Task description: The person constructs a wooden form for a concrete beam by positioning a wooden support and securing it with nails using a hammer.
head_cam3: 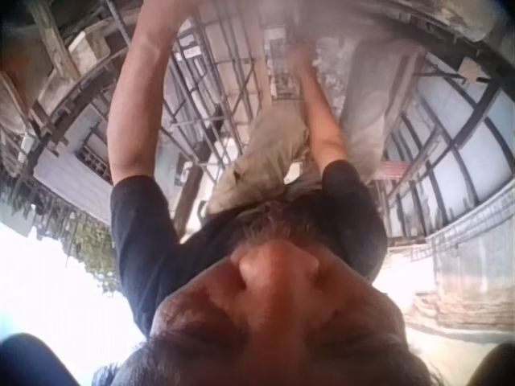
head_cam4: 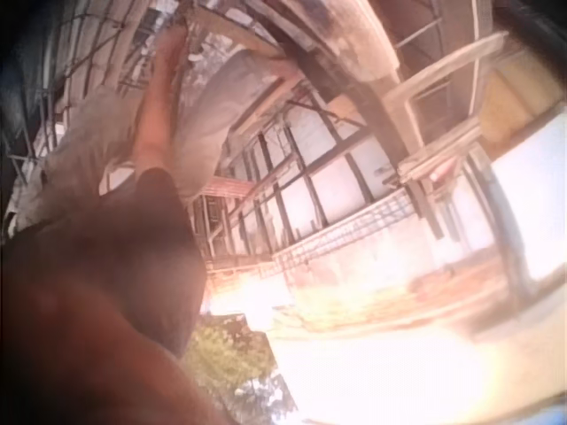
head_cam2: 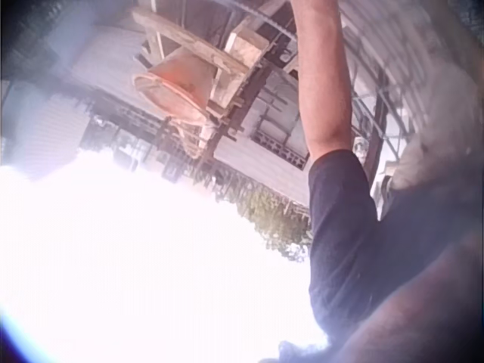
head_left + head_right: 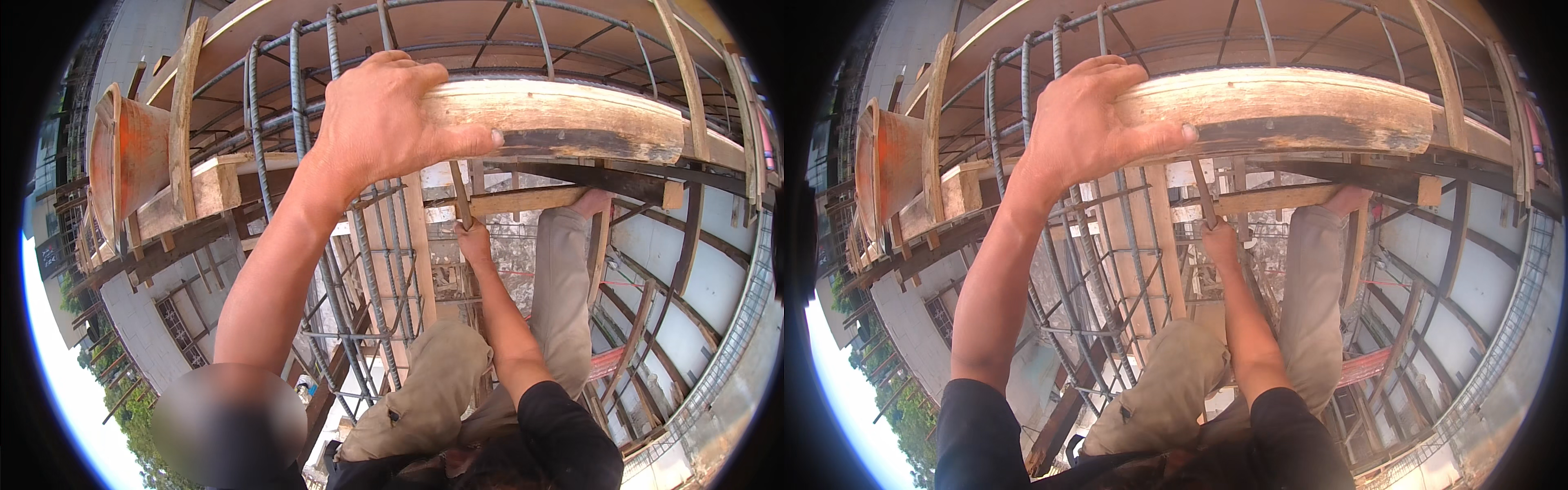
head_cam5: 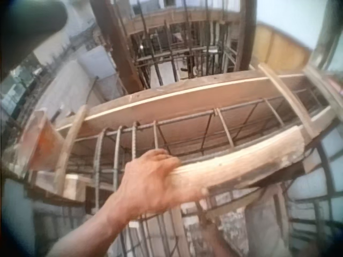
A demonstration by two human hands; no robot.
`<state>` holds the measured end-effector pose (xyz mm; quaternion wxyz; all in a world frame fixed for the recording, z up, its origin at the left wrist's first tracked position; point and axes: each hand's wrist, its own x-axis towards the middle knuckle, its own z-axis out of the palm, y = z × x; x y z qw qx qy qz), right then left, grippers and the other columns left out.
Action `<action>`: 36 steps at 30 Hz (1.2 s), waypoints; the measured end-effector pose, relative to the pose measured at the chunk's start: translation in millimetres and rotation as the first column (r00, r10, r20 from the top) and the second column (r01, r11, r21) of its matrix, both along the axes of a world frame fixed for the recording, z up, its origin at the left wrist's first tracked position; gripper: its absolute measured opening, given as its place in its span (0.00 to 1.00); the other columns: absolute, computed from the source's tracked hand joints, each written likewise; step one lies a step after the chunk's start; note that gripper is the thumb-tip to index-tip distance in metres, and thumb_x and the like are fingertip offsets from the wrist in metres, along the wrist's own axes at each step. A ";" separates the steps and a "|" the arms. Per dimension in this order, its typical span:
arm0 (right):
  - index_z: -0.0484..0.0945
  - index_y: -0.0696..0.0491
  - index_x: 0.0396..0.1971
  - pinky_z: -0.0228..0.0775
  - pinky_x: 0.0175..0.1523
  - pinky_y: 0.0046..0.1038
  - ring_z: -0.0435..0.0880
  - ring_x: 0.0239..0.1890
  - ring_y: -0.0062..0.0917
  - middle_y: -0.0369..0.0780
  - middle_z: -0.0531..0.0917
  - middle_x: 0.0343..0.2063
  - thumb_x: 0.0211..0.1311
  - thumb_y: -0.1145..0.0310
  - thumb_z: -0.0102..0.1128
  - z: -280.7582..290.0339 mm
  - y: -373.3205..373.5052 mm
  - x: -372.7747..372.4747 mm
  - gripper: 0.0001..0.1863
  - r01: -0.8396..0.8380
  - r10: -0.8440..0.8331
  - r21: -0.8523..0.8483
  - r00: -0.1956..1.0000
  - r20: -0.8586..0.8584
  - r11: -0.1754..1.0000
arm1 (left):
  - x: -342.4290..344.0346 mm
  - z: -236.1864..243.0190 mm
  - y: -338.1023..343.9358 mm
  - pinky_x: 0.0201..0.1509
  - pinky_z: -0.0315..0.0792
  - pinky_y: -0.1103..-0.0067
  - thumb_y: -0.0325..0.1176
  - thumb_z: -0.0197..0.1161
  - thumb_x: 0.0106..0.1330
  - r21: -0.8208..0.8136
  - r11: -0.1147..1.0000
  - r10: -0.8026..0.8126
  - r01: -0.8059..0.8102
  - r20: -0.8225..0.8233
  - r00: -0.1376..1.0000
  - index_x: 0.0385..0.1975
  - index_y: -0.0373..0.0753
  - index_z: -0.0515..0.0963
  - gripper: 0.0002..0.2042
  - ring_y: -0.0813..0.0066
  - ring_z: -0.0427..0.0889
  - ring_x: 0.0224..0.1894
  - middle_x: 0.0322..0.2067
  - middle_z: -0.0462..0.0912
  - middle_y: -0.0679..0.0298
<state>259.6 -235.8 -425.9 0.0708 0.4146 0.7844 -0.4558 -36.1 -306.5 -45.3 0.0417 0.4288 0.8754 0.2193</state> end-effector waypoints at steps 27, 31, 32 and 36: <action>0.82 0.57 0.40 0.77 0.41 0.40 0.86 0.31 0.45 0.51 0.85 0.25 0.67 0.56 0.66 39.4 -23.1 -1.2 0.18 0.066 -0.073 -0.048 0.982 -0.173 0.997 | 5.8 -9.1 -19.8 0.51 0.80 0.62 0.71 0.71 0.47 -0.021 0.998 0.066 -0.066 0.010 0.998 0.36 0.33 0.86 0.39 0.51 0.86 0.45 0.36 0.86 0.50; 0.82 0.57 0.37 0.76 0.40 0.39 0.86 0.31 0.44 0.50 0.85 0.25 0.67 0.56 0.65 59.1 -23.6 -17.7 0.17 -0.060 0.060 -0.003 0.998 0.023 0.998 | 2.2 -3.1 -25.0 0.50 0.80 0.61 0.70 0.71 0.47 -0.080 0.995 0.061 -0.057 0.047 0.997 0.35 0.34 0.86 0.38 0.52 0.85 0.45 0.35 0.86 0.52; 0.82 0.57 0.38 0.77 0.40 0.40 0.87 0.33 0.48 0.51 0.86 0.27 0.67 0.57 0.65 72.7 -29.2 -20.9 0.16 -0.027 0.028 -0.039 0.999 0.018 0.999 | 2.1 -2.5 -28.6 0.50 0.80 0.61 0.70 0.71 0.47 -0.089 0.994 0.072 -0.068 0.044 0.996 0.35 0.34 0.86 0.38 0.52 0.85 0.45 0.35 0.86 0.52; 0.83 0.58 0.40 0.77 0.42 0.41 0.88 0.34 0.45 0.51 0.87 0.28 0.65 0.55 0.67 49.4 4.0 -19.2 0.19 -0.117 0.109 0.048 0.982 0.155 0.992 | 2.2 2.3 -10.8 0.51 0.80 0.61 0.74 0.68 0.49 -0.011 0.998 0.070 -0.070 0.020 0.997 0.35 0.35 0.86 0.39 0.54 0.85 0.48 0.36 0.86 0.53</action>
